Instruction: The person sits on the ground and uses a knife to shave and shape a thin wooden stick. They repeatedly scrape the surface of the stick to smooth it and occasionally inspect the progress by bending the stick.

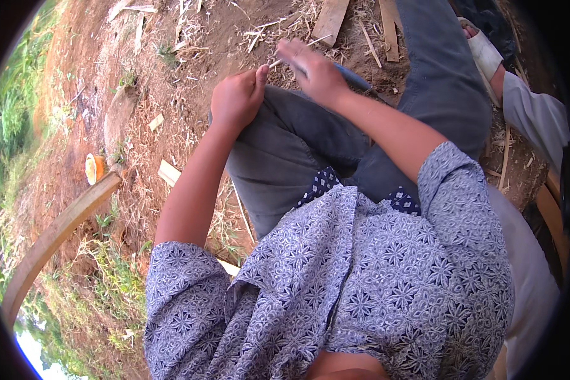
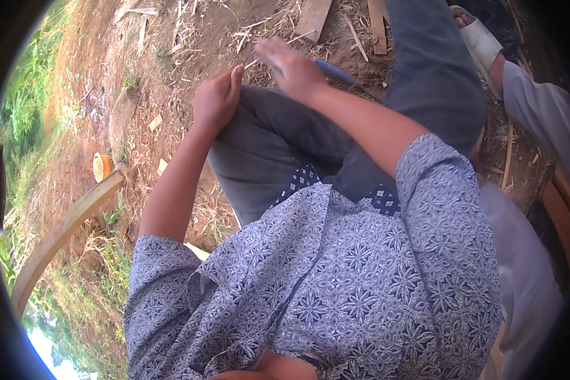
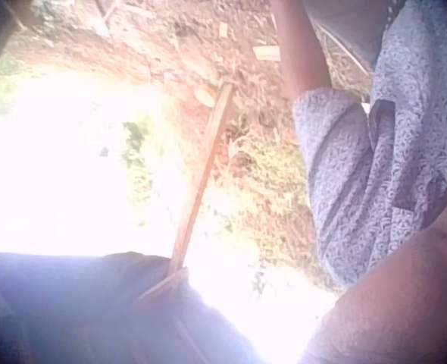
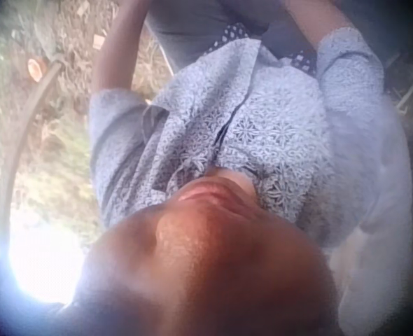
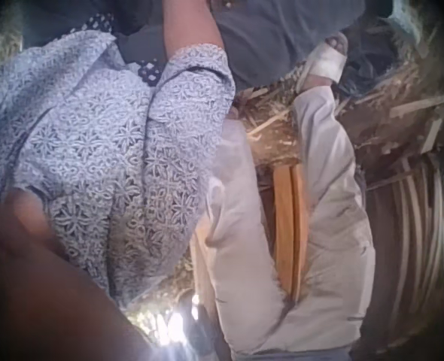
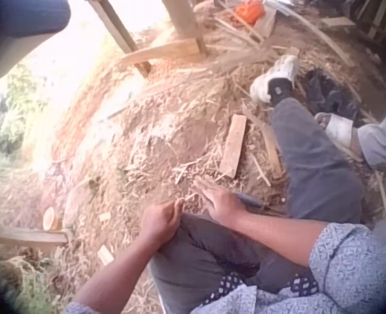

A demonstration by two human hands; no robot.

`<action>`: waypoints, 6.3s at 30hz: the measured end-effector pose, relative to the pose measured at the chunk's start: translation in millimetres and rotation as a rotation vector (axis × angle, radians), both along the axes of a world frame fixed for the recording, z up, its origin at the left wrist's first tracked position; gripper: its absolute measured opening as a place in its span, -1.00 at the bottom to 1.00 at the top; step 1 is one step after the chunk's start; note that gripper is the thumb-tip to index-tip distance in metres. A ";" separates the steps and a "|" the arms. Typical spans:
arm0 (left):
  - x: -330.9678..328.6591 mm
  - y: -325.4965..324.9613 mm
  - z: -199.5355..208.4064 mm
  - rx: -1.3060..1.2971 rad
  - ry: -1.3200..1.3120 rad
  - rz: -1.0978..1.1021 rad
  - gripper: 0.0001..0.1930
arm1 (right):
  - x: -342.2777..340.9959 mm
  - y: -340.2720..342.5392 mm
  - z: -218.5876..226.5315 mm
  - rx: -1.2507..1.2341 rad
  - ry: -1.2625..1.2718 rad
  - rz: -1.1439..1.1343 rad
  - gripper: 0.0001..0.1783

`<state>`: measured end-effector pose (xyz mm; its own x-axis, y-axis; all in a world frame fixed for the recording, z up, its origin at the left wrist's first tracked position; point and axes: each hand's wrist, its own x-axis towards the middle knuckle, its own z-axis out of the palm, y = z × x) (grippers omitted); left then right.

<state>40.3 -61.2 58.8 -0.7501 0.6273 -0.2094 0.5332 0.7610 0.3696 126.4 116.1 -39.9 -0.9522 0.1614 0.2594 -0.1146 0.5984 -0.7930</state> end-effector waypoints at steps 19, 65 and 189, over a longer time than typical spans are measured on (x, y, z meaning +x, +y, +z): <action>5.0 -2.3 3.3 0.098 0.013 0.000 -0.68 | -19.0 26.5 -8.8 -0.003 -0.026 -0.173 -0.46; 0.8 -4.1 -7.6 0.098 0.053 -0.017 -0.55 | -12.8 -16.2 -13.8 -0.048 -0.043 -0.104 -0.45; 3.3 -2.3 -3.0 0.105 0.036 0.025 -0.73 | -17.0 -25.3 8.5 -0.073 -0.072 -0.099 -0.47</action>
